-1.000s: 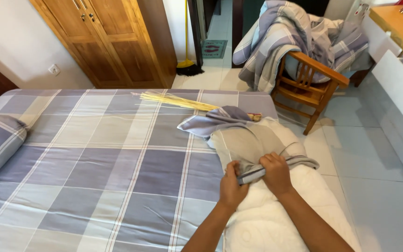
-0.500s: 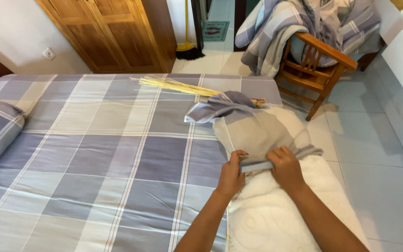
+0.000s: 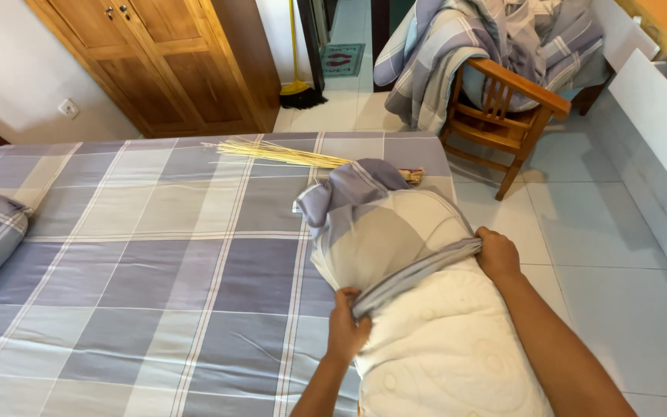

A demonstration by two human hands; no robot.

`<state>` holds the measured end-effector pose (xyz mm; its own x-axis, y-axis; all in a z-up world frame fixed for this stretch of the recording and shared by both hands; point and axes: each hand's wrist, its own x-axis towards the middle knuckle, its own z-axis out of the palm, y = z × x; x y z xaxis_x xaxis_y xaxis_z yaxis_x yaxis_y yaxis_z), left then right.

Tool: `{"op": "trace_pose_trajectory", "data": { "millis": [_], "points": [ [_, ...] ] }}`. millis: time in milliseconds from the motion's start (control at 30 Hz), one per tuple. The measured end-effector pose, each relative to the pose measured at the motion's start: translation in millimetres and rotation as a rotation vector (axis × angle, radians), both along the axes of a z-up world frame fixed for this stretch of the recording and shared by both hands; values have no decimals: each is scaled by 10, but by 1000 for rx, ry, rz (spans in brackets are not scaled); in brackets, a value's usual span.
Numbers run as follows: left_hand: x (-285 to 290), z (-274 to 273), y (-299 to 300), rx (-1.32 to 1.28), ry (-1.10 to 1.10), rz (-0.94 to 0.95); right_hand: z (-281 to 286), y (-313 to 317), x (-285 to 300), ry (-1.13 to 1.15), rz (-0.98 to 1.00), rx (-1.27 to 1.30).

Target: The person uses a straw broom to sweep a white pillow placed on a bed. Afterward, they pick up a grey and white checkered pillowcase from a nearby chair and put it onto the pillow, adjusting the fabric to fit.

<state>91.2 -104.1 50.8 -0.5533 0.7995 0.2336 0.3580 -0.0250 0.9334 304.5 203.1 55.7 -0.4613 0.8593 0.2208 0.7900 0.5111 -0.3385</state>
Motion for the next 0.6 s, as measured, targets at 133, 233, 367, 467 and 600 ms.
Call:
{"op": "trace_pose_trajectory", "data": {
  "millis": [133,233,367,467,600],
  "points": [
    [-146,-69,53,-128,-83,169,99,-222,220,11,109,3],
    [-208,-339,27,-123,-52,192,94,-512,543,46,178,1],
    [-228,-590,97,-153,-50,224,124,-862,833,30,179,87],
    [-277,-755,201,-130,-52,261,380,-1204,923,110,155,56],
    [-532,-1540,664,150,-556,302,616,-1302,794,229,162,129]
  ]
}}
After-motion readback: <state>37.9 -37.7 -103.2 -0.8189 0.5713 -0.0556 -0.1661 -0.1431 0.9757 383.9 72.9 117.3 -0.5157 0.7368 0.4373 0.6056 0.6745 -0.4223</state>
